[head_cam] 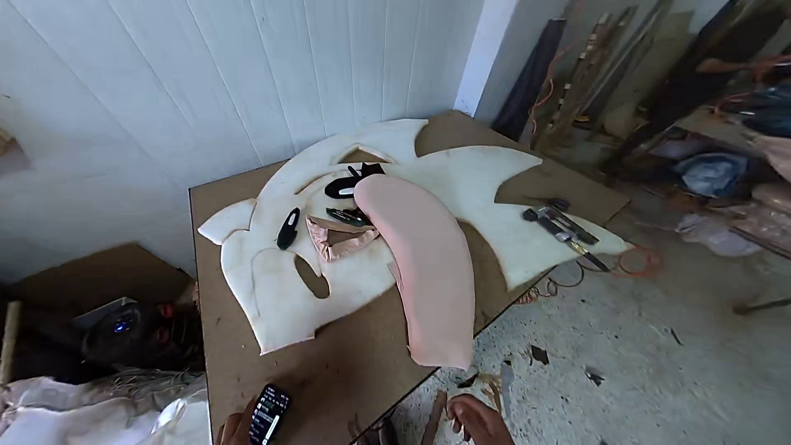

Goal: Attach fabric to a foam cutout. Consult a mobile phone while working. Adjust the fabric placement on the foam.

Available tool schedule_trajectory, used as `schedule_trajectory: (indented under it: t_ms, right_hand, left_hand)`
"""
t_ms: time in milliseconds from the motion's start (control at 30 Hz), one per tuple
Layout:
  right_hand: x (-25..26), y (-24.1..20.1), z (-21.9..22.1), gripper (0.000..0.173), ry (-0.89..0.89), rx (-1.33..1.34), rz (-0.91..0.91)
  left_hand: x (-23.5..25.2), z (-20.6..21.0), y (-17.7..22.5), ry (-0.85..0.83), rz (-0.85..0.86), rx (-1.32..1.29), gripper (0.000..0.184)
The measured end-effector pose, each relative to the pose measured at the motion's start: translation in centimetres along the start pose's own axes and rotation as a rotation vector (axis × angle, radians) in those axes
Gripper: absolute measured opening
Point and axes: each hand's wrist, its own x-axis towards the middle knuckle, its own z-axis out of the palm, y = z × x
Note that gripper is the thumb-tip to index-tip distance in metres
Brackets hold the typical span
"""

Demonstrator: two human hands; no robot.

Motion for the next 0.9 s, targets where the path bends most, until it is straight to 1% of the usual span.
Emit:
schedule_trajectory:
  t_ms: [100, 167, 233, 300, 333, 367, 400, 467, 533, 600, 667, 700, 733, 800, 833, 900]
  right_hand:
    - [-1.7, 0.8, -0.7, 0.025, 0.089, 0.058, 0.037]
    - [-2.3, 1.4, -0.7, 0.025, 0.09, 0.064, 0.054]
    - [-2.2, 1.7, -1.1, 0.025, 0.071, 0.052, 0.07]
    - [-1.4, 2.6, -2.0, 0.025, 0.081, 0.052, 0.058]
    - [-0.9, 3.1, -2.6, 0.026, 0.095, 0.06, 0.048]
    - [-0.1, 3.6, -3.2, 0.026, 0.112, 0.067, 0.037]
    - [1.0, 3.9, -3.8, 0.026, 0.131, 0.075, 0.026]
    - [3.4, 4.0, -5.2, 0.026, 0.18, 0.088, 0.011]
    - [6.0, 3.6, -6.9, 0.029, 0.231, 0.069, 0.027]
    - [8.8, 3.8, -8.7, 0.042, 0.273, 0.009, 0.088]
    - [11.7, 4.3, -10.5, 0.063, 0.245, -0.039, 0.173]
    - [13.1, 4.4, -11.3, 0.071, 0.202, -0.049, 0.21]
    - [14.3, 4.5, -12.0, 0.075, 0.159, -0.065, 0.227]
    - [15.4, 4.4, -12.9, 0.081, 0.072, -0.134, 0.225]
    - [15.6, 3.9, -13.5, 0.083, 0.034, -0.173, 0.232]
    - [16.0, 2.2, -15.2, 0.085, -0.032, -0.143, 0.264]
  left_hand:
    - [0.2, 1.1, -1.0, 0.027, 0.04, 0.028, 0.097]
    - [0.0, 0.7, -1.0, 0.021, 0.03, 0.067, 0.098]
    - [0.2, 0.3, 0.1, 0.042, 0.01, 0.066, 0.1]
    - [1.1, 0.8, 2.6, 0.142, 0.041, -0.01, 0.092]
    - [1.8, 1.1, 4.9, 0.188, 0.066, -0.081, 0.084]
    - [2.6, 1.3, 8.4, 0.184, 0.081, -0.188, 0.075]
    - [3.4, 1.2, 12.6, 0.118, 0.079, -0.306, 0.067]
    - [5.5, 2.3, 21.0, -0.079, 0.07, -0.582, 0.055]
    - [8.9, 5.9, 27.7, -0.243, 0.048, -0.815, 0.048]
    - [12.2, 10.3, 32.7, -0.33, -0.059, -1.005, 0.046]
    - [14.6, 13.5, 36.9, -0.289, -0.23, -1.147, 0.052]
    - [15.5, 14.2, 38.6, -0.27, -0.294, -1.197, 0.056]
    - [16.2, 14.4, 40.0, -0.277, -0.319, -1.207, 0.058]
    - [16.4, 14.2, 41.5, -0.331, -0.308, -1.177, 0.057]
    - [16.3, 13.7, 42.0, -0.36, -0.3, -1.16, 0.056]
    - [16.0, 11.7, 43.7, -0.362, -0.311, -1.137, 0.057]
